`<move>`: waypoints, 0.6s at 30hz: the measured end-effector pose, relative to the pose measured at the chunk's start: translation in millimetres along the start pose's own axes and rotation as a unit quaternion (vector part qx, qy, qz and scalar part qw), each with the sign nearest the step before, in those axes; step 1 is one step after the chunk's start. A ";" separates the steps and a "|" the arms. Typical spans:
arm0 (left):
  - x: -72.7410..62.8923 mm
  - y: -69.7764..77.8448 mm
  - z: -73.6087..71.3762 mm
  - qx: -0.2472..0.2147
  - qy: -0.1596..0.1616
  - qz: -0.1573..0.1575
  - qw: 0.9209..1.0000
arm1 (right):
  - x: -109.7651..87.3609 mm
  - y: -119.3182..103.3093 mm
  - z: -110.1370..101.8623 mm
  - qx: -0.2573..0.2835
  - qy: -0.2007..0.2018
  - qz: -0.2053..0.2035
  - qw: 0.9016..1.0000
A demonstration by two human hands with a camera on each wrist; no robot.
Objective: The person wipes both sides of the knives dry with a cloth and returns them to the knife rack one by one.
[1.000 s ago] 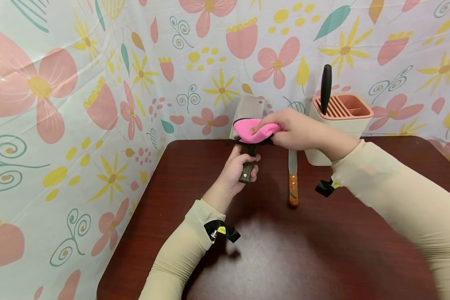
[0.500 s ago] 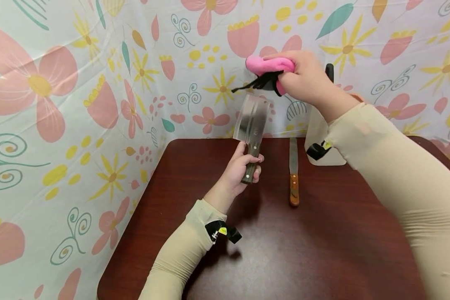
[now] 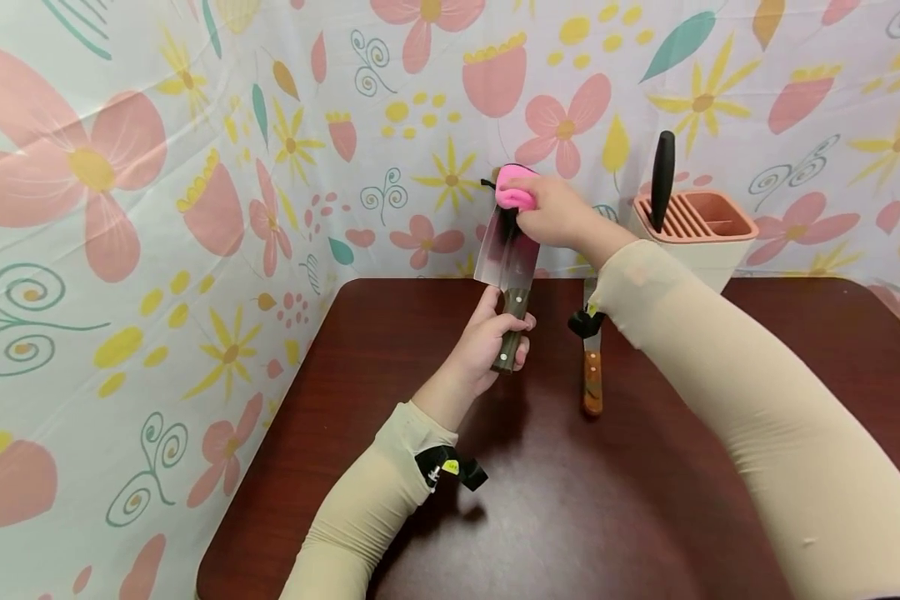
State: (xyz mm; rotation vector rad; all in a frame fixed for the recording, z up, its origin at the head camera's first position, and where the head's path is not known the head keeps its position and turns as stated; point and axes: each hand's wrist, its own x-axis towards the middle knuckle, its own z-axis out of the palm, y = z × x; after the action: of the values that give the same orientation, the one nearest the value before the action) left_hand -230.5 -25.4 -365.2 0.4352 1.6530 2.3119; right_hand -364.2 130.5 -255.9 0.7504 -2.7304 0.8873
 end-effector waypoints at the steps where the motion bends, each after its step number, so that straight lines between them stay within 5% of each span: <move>1: 0.1 0.0 -0.1 0.001 0.001 0.000 1.000 | -0.3 0.5 3.4 -0.002 -0.011 -0.001 1.000; 18: 0.3 1.3 -2.2 -0.002 0.011 -0.011 1.000 | -15.1 8.8 26.3 0.021 -0.020 -0.031 0.999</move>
State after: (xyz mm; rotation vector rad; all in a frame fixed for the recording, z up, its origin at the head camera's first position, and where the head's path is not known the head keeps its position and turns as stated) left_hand -231.7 -27.5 -364.6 0.3907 1.6544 2.3118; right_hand -356.0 127.3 -286.3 0.8646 -2.7138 0.9292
